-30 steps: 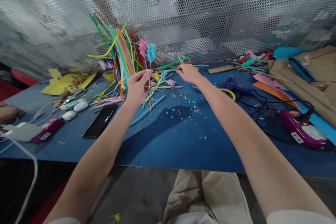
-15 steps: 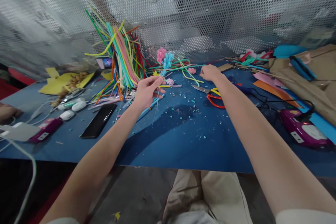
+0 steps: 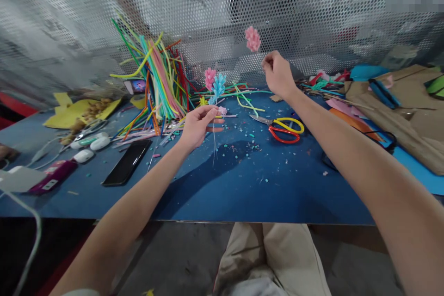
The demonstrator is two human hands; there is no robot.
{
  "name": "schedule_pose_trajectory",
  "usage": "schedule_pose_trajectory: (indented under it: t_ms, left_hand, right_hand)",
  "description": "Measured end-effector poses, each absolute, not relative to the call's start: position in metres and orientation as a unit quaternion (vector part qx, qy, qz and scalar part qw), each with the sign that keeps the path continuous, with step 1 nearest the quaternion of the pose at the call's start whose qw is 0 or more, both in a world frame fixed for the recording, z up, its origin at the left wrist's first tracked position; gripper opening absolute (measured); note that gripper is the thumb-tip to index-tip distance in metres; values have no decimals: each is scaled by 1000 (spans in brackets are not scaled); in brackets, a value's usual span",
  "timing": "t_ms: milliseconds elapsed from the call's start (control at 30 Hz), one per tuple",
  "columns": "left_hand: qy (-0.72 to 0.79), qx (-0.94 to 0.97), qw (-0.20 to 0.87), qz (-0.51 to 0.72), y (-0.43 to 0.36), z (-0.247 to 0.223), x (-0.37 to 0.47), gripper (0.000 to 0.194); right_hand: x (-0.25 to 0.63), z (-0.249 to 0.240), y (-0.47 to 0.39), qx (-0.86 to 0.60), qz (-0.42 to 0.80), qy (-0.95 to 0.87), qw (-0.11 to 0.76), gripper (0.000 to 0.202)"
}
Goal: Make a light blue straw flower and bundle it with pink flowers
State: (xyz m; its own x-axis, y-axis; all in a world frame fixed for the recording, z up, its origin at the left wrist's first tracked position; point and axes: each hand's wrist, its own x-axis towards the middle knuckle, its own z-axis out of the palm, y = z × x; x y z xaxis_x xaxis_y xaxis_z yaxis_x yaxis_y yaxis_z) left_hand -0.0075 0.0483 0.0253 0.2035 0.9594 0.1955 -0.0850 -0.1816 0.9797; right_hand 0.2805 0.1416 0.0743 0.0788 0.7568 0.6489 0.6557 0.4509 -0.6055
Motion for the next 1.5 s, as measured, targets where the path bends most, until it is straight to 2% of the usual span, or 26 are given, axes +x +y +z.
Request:
schedule_pose_trajectory:
  t_ms: [100, 167, 267, 367, 567, 833, 1033, 1267, 1500]
  left_hand:
    - [365, 572, 529, 510, 44, 27, -3, 44]
    - [354, 567, 541, 511, 39, 28, 1, 43]
    - [342, 557, 553, 516, 30, 29, 8, 42]
    - [327, 547, 564, 525, 19, 28, 17, 41]
    - [298, 527, 592, 532, 1, 25, 33, 36]
    - [280, 519, 621, 516, -7, 29, 42, 34]
    - [287, 545, 606, 503, -13, 33, 44, 36]
    - [310, 549, 604, 488, -19, 34, 47, 49]
    - [323, 582, 564, 489, -23, 41, 46, 44]
  right_hand:
    - [265, 77, 98, -392, 235, -667, 588, 13]
    - [251, 70, 63, -336, 338, -655, 587, 20]
    - [234, 53, 17, -318, 435, -637, 552, 24]
    - [224, 37, -8, -320, 465, -623, 541, 19]
    - [220, 20, -17, -293, 451, -608, 585, 17]
    - [216, 24, -23, -284, 450, -569, 626, 18]
    - [205, 28, -25, -294, 419, -567, 646, 18]
    - [202, 31, -27, -329, 360, -572, 659, 18]
    - [202, 32, -30, -317, 351, -567, 674, 9]
